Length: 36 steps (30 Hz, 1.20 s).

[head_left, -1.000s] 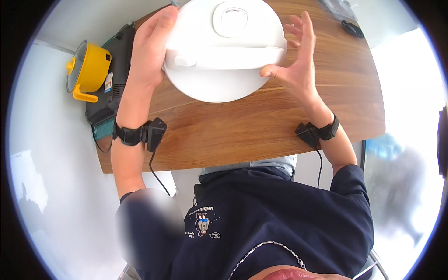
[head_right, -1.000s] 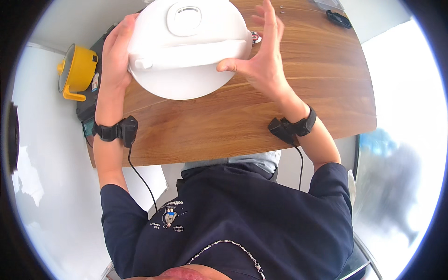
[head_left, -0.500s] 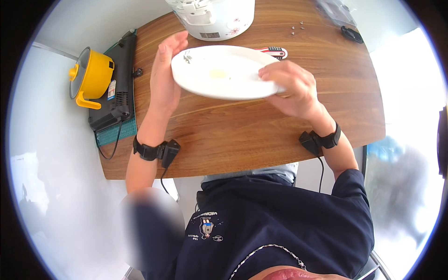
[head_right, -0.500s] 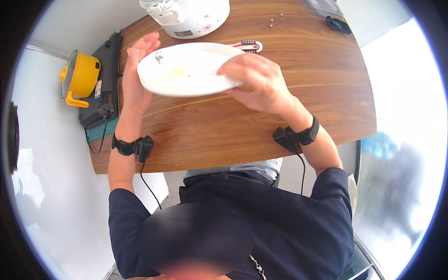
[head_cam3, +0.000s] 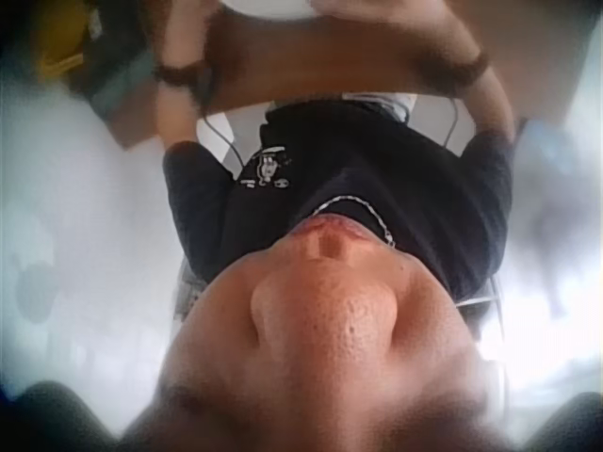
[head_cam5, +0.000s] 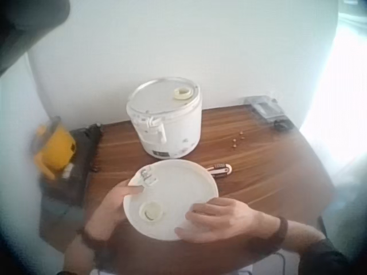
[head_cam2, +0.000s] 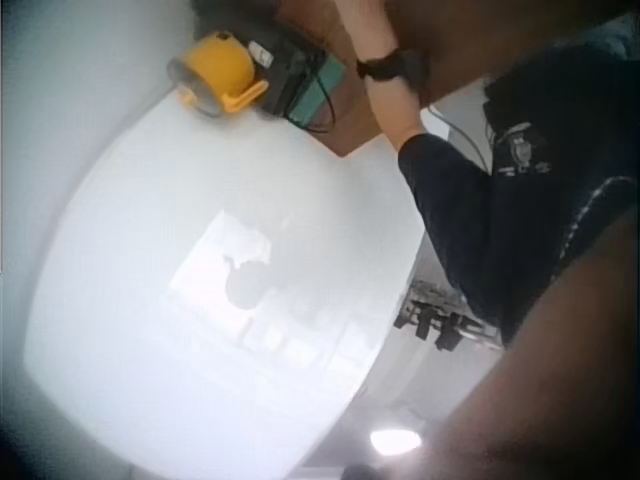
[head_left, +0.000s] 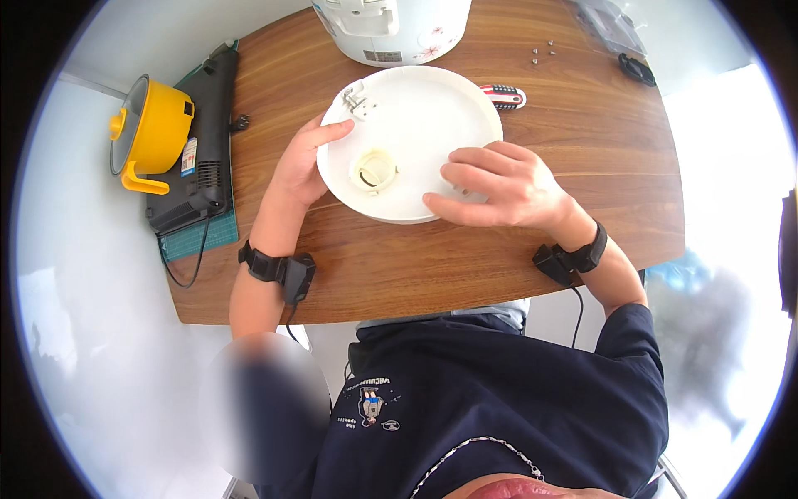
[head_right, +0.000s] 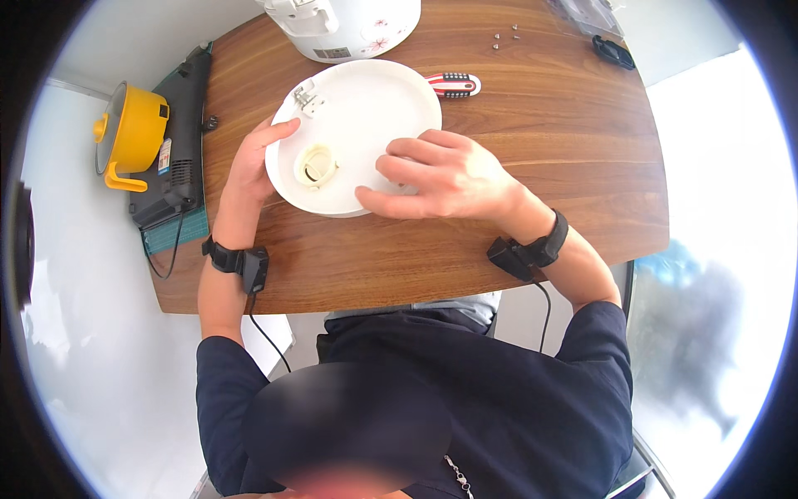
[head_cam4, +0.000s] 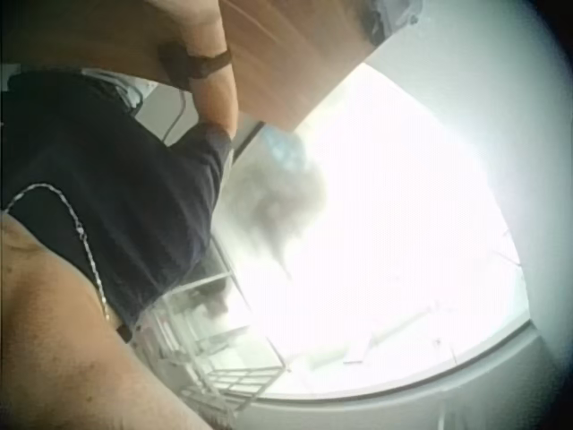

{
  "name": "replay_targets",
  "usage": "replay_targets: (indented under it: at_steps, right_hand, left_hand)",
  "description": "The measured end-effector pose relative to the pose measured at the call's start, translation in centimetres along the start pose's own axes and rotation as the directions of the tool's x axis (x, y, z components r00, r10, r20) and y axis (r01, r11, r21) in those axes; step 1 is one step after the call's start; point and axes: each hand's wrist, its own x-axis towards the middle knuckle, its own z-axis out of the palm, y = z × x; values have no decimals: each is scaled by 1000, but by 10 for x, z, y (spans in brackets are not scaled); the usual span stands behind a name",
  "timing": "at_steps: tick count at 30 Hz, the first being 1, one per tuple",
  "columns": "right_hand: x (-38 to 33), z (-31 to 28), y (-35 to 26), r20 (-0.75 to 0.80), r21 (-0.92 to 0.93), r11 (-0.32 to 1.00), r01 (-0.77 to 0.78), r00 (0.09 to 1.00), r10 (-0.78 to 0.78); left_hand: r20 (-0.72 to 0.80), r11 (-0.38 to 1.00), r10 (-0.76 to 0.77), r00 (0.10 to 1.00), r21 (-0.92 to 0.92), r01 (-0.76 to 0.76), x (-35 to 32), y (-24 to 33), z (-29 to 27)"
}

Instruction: The person assembles a white rice cooker by hand, using a screwdriver to secure screws on the lid and base. They attach the inner lid, outer lid, and handle, then tighten components to complete the assembly.

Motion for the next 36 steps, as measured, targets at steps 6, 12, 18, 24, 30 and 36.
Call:
replay_targets:
  at_steps: [6,12,18,24,30,36]
  right_hand:
    - [6,9,-3,112,226,974,-23,994,-3]
    - [5,-19,50,39,432,850,-301,948,316]
    - [-70,-10,157,20,289,343,-894,364,931]
    - [-98,18,187,89,174,375,-911,394,915]
    - [-111,34,189,100,156,370,-916,387,917]
    - [-114,35,191,80,60,426,-903,430,899]
  left_hand:
    - [21,992,-24,999,123,21,17,5,-23]
    - [107,973,15,994,230,-39,19,8,-37]
    - [103,952,13,995,303,-44,27,10,-37]
    - [140,947,2,990,318,-47,35,8,-31]
    - [183,955,1,983,293,-56,31,-1,-18]
    - [177,947,-19,984,319,-39,31,2,-19]
